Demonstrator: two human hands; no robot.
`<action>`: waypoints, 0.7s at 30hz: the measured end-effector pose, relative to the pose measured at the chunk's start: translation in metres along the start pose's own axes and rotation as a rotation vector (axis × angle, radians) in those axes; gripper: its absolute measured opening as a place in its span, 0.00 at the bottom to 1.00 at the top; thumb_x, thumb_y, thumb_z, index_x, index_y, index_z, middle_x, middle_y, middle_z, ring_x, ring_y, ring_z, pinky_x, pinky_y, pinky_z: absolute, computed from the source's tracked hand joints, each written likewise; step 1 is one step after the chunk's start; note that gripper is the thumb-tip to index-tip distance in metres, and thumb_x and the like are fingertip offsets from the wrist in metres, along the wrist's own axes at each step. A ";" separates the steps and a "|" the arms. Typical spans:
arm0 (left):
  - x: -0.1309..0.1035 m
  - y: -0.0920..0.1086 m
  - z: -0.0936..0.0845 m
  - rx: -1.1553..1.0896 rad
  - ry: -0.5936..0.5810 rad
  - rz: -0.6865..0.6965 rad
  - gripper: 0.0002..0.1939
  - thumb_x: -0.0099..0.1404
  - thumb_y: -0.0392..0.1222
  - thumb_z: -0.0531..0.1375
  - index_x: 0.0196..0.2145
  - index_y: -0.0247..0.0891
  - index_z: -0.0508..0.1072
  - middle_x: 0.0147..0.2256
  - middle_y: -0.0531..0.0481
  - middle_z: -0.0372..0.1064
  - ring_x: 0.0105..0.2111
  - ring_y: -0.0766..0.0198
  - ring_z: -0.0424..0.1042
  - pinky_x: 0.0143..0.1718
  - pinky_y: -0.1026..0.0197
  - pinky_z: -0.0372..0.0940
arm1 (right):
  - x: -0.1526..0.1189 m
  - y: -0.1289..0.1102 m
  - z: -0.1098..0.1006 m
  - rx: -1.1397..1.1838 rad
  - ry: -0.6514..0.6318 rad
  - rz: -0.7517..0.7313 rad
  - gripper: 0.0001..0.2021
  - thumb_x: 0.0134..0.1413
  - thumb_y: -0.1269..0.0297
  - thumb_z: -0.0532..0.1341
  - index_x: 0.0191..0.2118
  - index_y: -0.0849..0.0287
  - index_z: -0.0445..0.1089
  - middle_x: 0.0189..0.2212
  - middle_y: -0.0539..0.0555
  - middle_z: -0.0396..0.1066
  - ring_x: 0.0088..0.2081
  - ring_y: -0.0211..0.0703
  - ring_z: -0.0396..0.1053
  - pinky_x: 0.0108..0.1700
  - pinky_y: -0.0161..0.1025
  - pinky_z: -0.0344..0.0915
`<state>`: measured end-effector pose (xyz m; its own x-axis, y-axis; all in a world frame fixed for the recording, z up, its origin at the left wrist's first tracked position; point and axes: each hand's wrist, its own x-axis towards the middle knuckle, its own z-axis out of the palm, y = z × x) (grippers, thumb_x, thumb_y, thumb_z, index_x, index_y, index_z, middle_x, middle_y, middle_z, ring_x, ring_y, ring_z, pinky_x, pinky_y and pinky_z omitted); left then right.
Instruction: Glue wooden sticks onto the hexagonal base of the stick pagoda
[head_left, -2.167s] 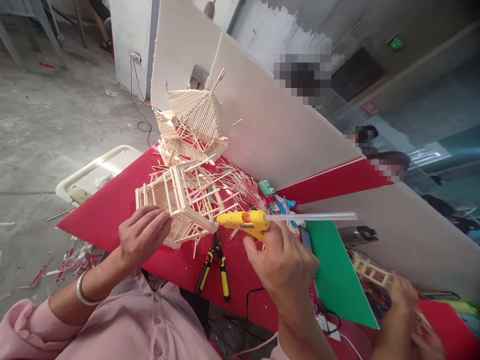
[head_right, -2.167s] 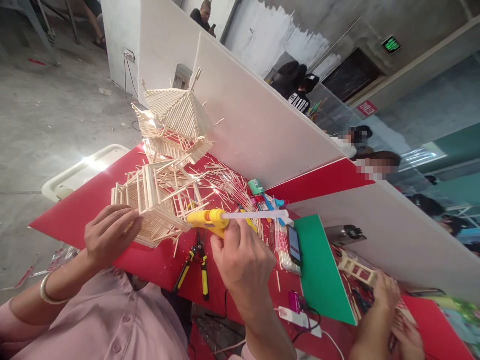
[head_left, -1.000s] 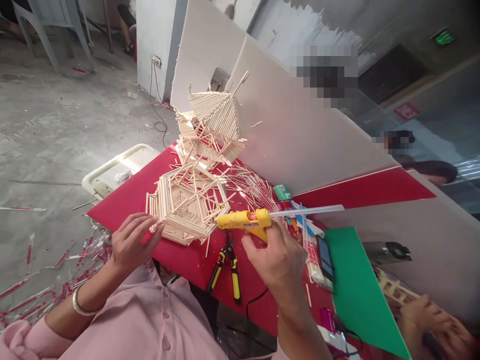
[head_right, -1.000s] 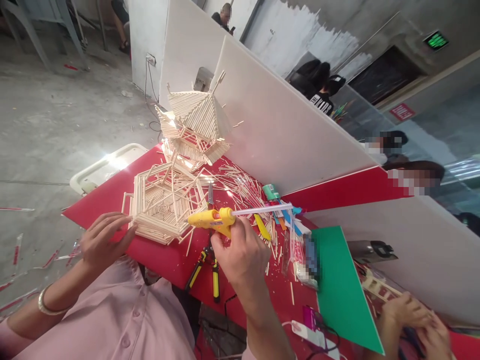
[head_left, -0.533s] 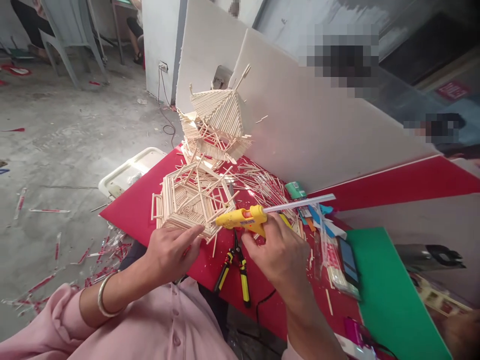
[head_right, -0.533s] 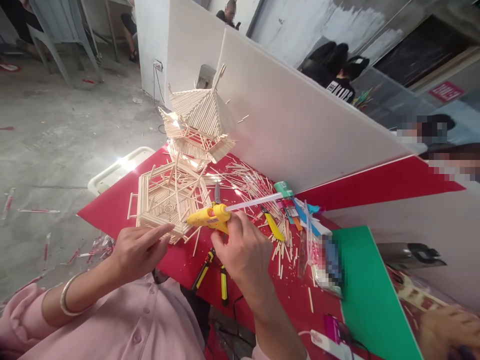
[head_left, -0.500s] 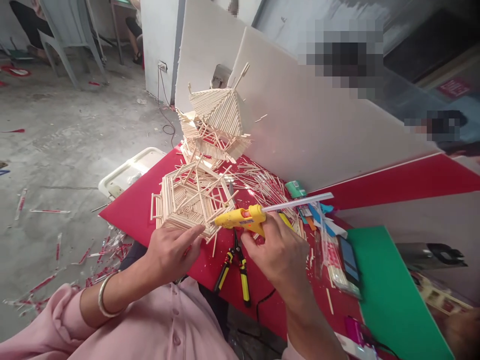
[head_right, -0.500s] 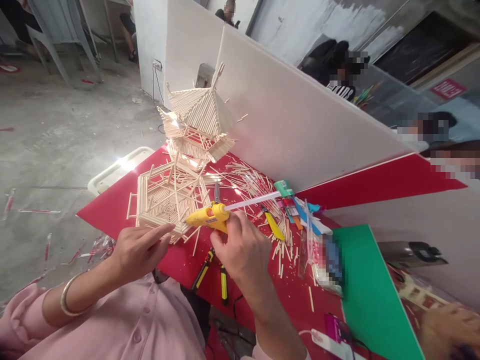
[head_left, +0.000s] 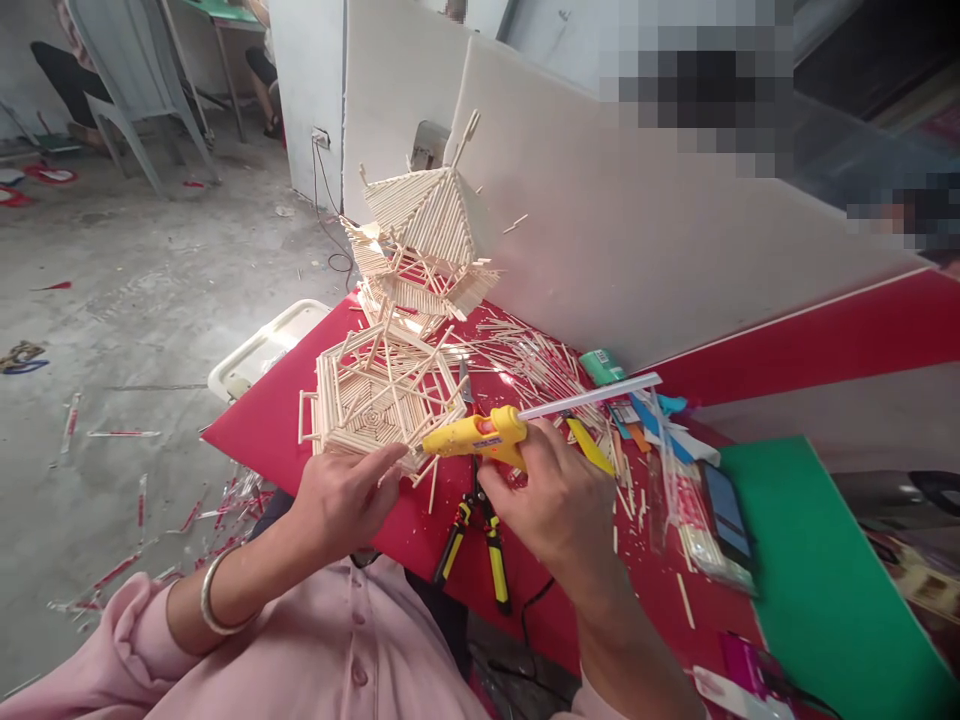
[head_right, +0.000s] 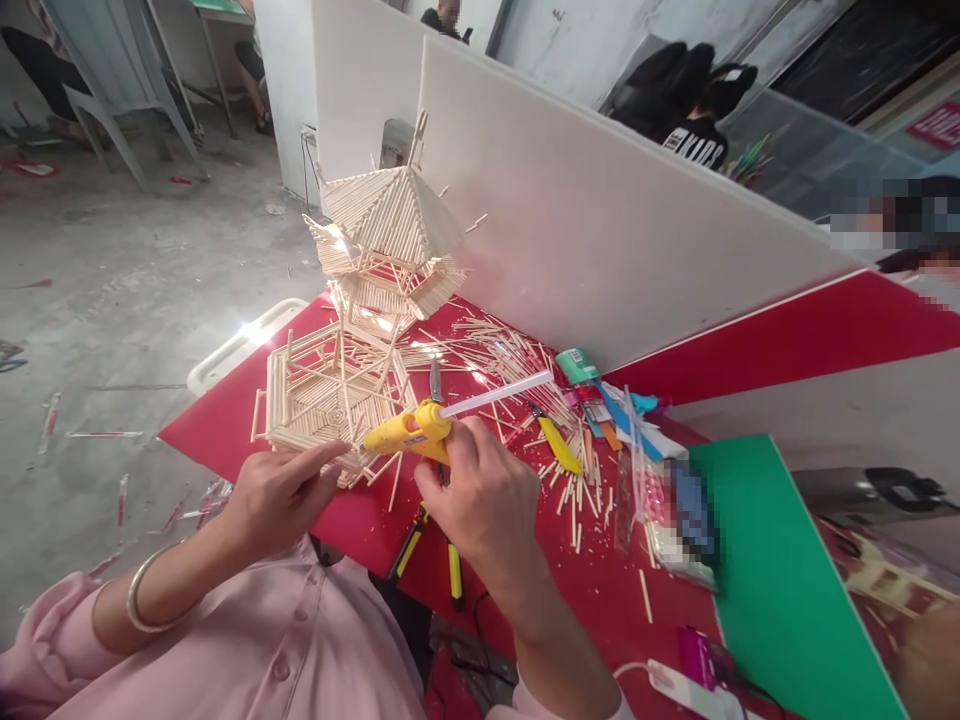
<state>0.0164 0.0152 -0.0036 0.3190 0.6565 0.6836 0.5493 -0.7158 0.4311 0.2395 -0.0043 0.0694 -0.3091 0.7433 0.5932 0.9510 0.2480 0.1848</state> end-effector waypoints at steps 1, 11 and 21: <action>0.000 0.000 0.000 0.002 -0.004 -0.001 0.10 0.67 0.33 0.54 0.42 0.34 0.73 0.15 0.59 0.62 0.14 0.73 0.58 0.18 0.67 0.50 | 0.000 -0.001 0.000 0.000 0.005 0.001 0.07 0.51 0.66 0.60 0.37 0.60 0.67 0.29 0.52 0.73 0.27 0.40 0.69 0.28 0.36 0.61; -0.001 -0.003 -0.001 -0.052 0.024 0.072 0.11 0.67 0.31 0.56 0.46 0.35 0.71 0.18 0.59 0.66 0.16 0.73 0.62 0.19 0.69 0.54 | -0.006 -0.010 -0.005 -0.031 0.052 -0.004 0.08 0.54 0.65 0.60 0.40 0.62 0.67 0.31 0.54 0.73 0.29 0.40 0.70 0.29 0.36 0.61; 0.004 -0.008 -0.003 0.069 -0.060 0.287 0.18 0.67 0.30 0.55 0.54 0.33 0.67 0.19 0.58 0.67 0.17 0.70 0.64 0.22 0.66 0.59 | -0.009 -0.013 -0.006 -0.069 0.059 -0.014 0.07 0.55 0.63 0.61 0.38 0.61 0.68 0.29 0.53 0.72 0.27 0.38 0.69 0.28 0.36 0.61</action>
<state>0.0111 0.0227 -0.0024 0.5129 0.4438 0.7348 0.4804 -0.8578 0.1827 0.2304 -0.0177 0.0667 -0.3237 0.7017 0.6347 0.9454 0.2134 0.2462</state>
